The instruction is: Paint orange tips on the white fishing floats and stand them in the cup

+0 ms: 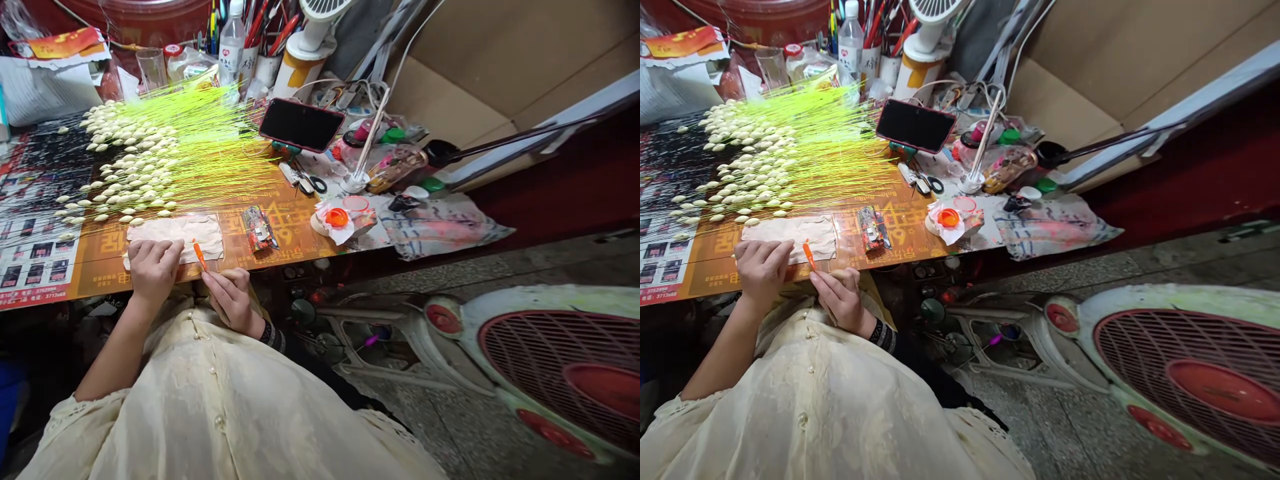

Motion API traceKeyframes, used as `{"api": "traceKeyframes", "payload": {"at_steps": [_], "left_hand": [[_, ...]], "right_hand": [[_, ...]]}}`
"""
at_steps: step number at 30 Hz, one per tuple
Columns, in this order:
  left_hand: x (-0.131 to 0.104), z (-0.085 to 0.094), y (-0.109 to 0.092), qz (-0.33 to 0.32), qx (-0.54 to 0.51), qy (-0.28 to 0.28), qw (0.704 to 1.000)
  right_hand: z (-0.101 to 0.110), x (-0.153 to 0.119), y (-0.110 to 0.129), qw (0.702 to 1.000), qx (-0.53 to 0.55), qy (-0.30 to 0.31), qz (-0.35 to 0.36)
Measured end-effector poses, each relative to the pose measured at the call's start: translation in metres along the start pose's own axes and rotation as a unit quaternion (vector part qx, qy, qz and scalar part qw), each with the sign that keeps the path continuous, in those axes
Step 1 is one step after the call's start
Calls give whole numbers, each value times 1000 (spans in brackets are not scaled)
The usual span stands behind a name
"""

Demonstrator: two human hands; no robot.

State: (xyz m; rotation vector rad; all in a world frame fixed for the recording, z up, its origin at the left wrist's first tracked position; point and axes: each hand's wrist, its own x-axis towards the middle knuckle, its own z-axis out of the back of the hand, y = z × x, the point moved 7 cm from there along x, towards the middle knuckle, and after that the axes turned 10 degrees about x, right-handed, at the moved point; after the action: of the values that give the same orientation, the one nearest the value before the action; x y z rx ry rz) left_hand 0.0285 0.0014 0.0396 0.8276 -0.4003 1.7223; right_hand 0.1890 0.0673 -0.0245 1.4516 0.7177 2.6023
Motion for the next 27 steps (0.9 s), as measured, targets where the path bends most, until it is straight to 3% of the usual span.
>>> {"api": "traceKeyframes", "payload": {"at_steps": [16,22,27], "left_hand": [[-3,-5,4,26,-25,20,999],[-2,-2,3,11,-17,7,1000],[-5,-1,9,34,-9,16,999]], "right_hand": [[-7,-6,-7,999,-13,33,-35],[-1,-5,-4,1000,3,3,-13],[-5,-13,-8,1000,7,15,-9]]}}
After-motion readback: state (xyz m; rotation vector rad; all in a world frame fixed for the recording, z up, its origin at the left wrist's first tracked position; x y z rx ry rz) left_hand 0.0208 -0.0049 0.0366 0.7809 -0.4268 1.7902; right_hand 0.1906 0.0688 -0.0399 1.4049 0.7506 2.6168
